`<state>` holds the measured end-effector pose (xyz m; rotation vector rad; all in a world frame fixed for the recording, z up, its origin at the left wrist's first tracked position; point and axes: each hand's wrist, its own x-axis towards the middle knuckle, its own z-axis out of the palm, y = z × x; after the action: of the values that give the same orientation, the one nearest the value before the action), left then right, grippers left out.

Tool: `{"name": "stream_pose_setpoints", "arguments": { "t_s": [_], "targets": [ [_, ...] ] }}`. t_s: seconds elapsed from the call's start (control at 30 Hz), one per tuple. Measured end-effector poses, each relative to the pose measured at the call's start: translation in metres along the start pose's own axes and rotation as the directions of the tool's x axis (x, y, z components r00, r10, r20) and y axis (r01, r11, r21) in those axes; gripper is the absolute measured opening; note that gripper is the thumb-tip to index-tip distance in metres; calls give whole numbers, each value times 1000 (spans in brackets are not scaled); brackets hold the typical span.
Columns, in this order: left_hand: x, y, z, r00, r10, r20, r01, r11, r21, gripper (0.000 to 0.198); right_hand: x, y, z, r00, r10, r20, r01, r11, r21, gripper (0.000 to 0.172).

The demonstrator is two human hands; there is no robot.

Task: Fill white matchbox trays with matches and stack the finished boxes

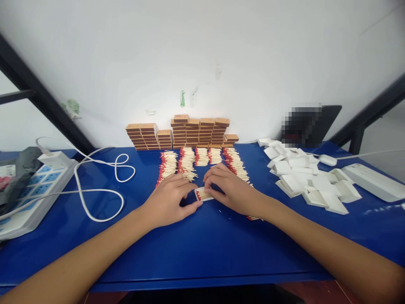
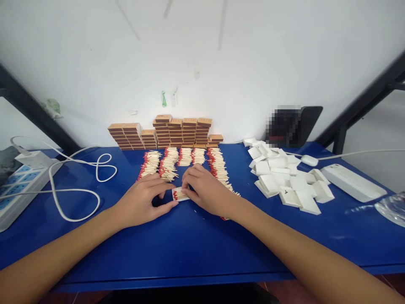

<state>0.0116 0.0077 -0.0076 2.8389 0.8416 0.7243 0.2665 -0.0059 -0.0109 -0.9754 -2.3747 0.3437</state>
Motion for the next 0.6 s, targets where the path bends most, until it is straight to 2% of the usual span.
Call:
{"name": "stream_pose_setpoints", "arguments": {
  "t_s": [0.1,0.2,0.27,0.33,0.43,0.6],
  "targets": [
    [0,0,0,1000,5,-12,-4,1000,3,26,0,0,-4,1000,7,-12,-7,1000,14,12],
    [0,0,1,1000,-1,-7,1,1000,0,26,2,12,-14,996,16,-88,-17,1000,-3,11],
    [0,0,0,1000,-8,-2,8,1000,-7,27,4,27,-20,986,72,-152,-84,993,-77,9],
    [0,0,0,1000,-15,4,15,1000,-14,28,6,44,-23,968,168,-184,-205,957,-207,5],
    [0,0,1,1000,-19,15,19,999,-28,30,9,63,-24,956,237,-172,-282,904,-322,13],
    [0,-1,2,1000,-5,0,5,1000,-25,29,11,71,-22,967,216,-135,-250,904,-348,14]
  ]
}}
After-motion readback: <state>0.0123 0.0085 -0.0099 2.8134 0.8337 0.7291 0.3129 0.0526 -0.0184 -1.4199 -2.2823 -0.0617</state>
